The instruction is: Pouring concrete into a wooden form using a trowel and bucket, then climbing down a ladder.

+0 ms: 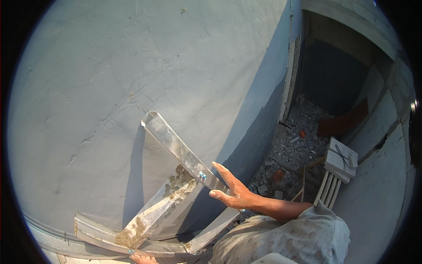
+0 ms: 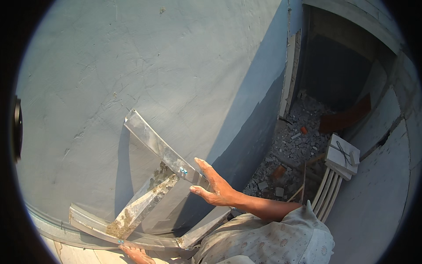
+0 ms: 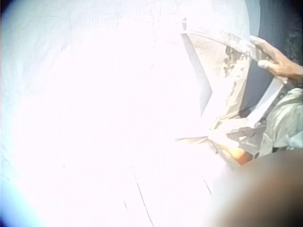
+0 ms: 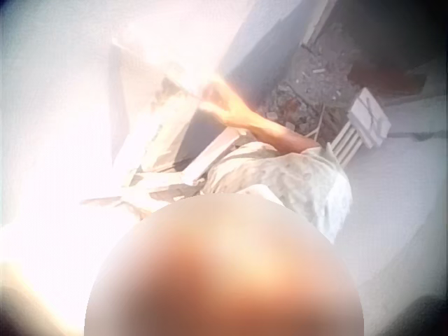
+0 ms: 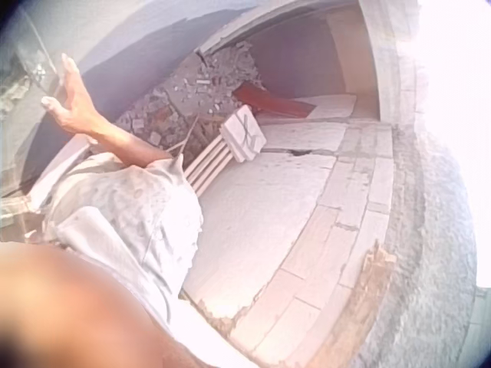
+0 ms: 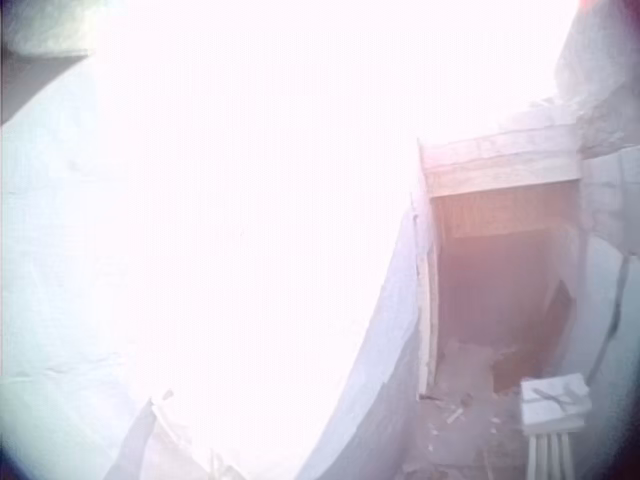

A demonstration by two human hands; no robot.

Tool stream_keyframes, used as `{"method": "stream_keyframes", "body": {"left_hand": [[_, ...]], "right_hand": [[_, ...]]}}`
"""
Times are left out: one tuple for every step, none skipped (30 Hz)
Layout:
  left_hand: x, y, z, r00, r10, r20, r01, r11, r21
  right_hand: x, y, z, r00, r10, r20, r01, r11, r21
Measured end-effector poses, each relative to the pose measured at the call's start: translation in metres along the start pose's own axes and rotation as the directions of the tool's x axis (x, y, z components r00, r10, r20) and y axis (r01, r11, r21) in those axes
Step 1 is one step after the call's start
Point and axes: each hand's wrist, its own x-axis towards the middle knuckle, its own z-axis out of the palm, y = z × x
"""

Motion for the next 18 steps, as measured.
{"method": "stream_keyframes", "body": {"left_hand": [[0.002, 0.003, -0.008, 1.000, -0.011, 0.022, 0.012, 0.999, -0.030], [0.007, -0.004, -0.010, 0.999, -0.030, 0.042, 0.033, 0.996, -0.078], [0.004, -0.005, -0.015, 0.998, -0.043, 0.050, 0.049, 0.990, -0.132], [-0.001, 0.003, -0.018, 0.998, 0.005, 0.063, 0.002, 0.993, -0.121], [-0.003, 0.009, -0.015, 0.997, 0.058, 0.055, -0.052, 0.993, -0.106], [-0.007, 0.008, -0.015, 0.979, 0.166, 0.118, -0.151, 0.980, -0.129], [-0.003, -0.002, -0.015, 0.980, 0.175, 0.095, -0.159, 0.975, -0.155], [0.006, -0.010, -0.019, 0.962, 0.227, 0.151, -0.218, 0.973, -0.073], [0.003, 0.003, -0.006, 0.935, 0.299, 0.191, -0.318, 0.945, 0.076], [0.006, 0.004, -0.007, 0.929, 0.301, 0.214, -0.324, 0.942, 0.083], [0.012, 0.003, -0.012, 0.922, 0.297, 0.247, -0.327, 0.940, 0.094], [0.015, 0.013, -0.008, 0.907, 0.325, 0.268, -0.355, 0.932, 0.070], [0.018, 0.020, -0.006, 0.887, 0.353, 0.296, -0.382, 0.923, 0.045], [0.022, 0.019, -0.007, 0.890, 0.374, 0.261, -0.399, 0.916, 0.049], [0.027, 0.018, -0.010, 0.892, 0.325, 0.316, -0.368, 0.926, 0.086], [0.028, 0.017, -0.010, 0.890, 0.268, 0.370, -0.332, 0.935, 0.122], [0.027, 0.018, -0.004, 0.895, 0.284, 0.343, -0.342, 0.932, 0.120], [0.022, 0.020, 0.001, 0.888, 0.338, 0.312, -0.386, 0.917, 0.104]], "right_hand": [[0.005, -0.015, 0.001, 1.000, 0.025, -0.005, -0.021, 0.911, 0.412], [0.004, -0.008, 0.004, 0.997, 0.071, -0.027, -0.045, 0.841, 0.540], [0.000, 0.008, 0.009, 0.995, 0.096, -0.032, -0.064, 0.842, 0.536], [-0.008, 0.035, 0.016, 0.995, 0.071, 0.063, -0.091, 0.907, 0.412], [-0.017, 0.028, 0.023, 0.994, 0.103, 0.047, -0.113, 0.891, 0.440], [-0.015, 0.021, 0.022, 0.996, 0.047, 0.070, -0.076, 0.865, 0.497], [-0.022, 0.016, 0.021, 0.988, 0.155, -0.026, -0.116, 0.831, 0.544], [-0.016, 0.008, 0.017, 0.995, 0.087, -0.057, -0.047, 0.867, 0.497], [-0.007, 0.002, 0.013, 0.994, 0.030, -0.108, 0.021, 0.897, 0.442], [0.003, -0.002, 0.005, 0.999, -0.041, -0.011, 0.042, 0.935, 0.353], [0.015, 0.001, 0.000, 0.992, -0.102, 0.079, 0.077, 0.962, 0.263], [0.023, 0.037, 0.001, 0.999, -0.016, 0.040, 0.007, 0.976, 0.219], [0.029, 0.082, 0.006, 0.997, 0.071, -0.011, -0.068, 0.982, 0.174], [0.036, 0.111, 0.013, 0.982, 0.178, -0.059, -0.167, 0.973, 0.157], [0.039, 0.129, 0.017, 0.988, 0.150, -0.026, -0.144, 0.975, 0.167], [0.043, 0.145, 0.017, 0.986, 0.146, -0.078, -0.133, 0.980, 0.150], [0.052, 0.153, 0.018, 0.980, 0.144, -0.138, -0.126, 0.983, 0.134], [0.056, 0.146, 0.019, 0.985, 0.128, -0.117, -0.111, 0.984, 0.141]]}}
